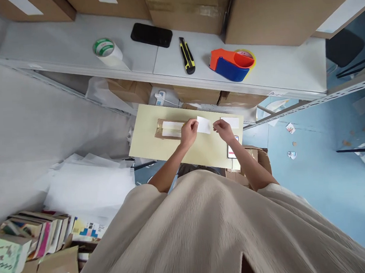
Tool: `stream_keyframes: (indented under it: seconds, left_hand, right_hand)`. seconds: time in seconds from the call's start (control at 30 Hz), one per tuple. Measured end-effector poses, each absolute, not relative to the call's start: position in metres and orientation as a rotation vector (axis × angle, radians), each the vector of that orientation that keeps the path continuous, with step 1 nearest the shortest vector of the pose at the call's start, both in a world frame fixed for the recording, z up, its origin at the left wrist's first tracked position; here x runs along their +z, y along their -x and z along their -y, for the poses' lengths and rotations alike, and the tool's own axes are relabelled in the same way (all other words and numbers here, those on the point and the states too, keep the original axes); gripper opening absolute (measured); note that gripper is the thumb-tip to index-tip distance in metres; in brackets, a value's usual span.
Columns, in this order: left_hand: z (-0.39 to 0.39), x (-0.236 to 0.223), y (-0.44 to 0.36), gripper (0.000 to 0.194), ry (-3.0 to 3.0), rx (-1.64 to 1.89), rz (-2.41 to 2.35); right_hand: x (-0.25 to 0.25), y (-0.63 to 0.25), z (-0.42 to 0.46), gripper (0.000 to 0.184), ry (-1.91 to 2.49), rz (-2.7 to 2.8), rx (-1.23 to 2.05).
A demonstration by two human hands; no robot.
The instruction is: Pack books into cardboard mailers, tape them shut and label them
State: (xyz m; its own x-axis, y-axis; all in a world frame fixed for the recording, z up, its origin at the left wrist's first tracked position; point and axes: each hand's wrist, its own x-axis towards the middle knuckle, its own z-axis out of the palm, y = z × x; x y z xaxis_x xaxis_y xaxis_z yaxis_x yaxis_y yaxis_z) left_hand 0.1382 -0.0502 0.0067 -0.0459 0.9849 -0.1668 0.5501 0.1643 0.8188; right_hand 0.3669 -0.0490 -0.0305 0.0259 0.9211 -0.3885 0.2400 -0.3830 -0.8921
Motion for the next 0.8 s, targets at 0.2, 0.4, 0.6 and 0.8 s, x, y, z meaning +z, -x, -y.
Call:
stream_keyframes:
  seconds: [0.2, 0.4, 0.6, 0.8]
  left_hand:
    - [0.067, 0.018, -0.101, 0.037, -1.804, 0.923, -1.474]
    - [0.075, 0.029, -0.051, 0.041, -1.958, 1.011, -1.408]
    - [0.072, 0.038, 0.003, 0.034, -1.907, 1.056, -1.389]
    - [0.074, 0.034, 0.046, 0.033, -1.873, 1.011, -1.268]
  right_hand:
    - [0.033, -0.284, 0.047, 0.060, 1.278, 0.936, 1.678]
    - [0.055, -0.228, 0.053, 0.067, 1.227, 0.901, 1.628]
    - [0.061, -0.172, 0.066, 0.068, 1.260, 0.919, 1.564]
    - [0.054, -0.133, 0.075, 0.065, 1.320, 0.919, 1.502]
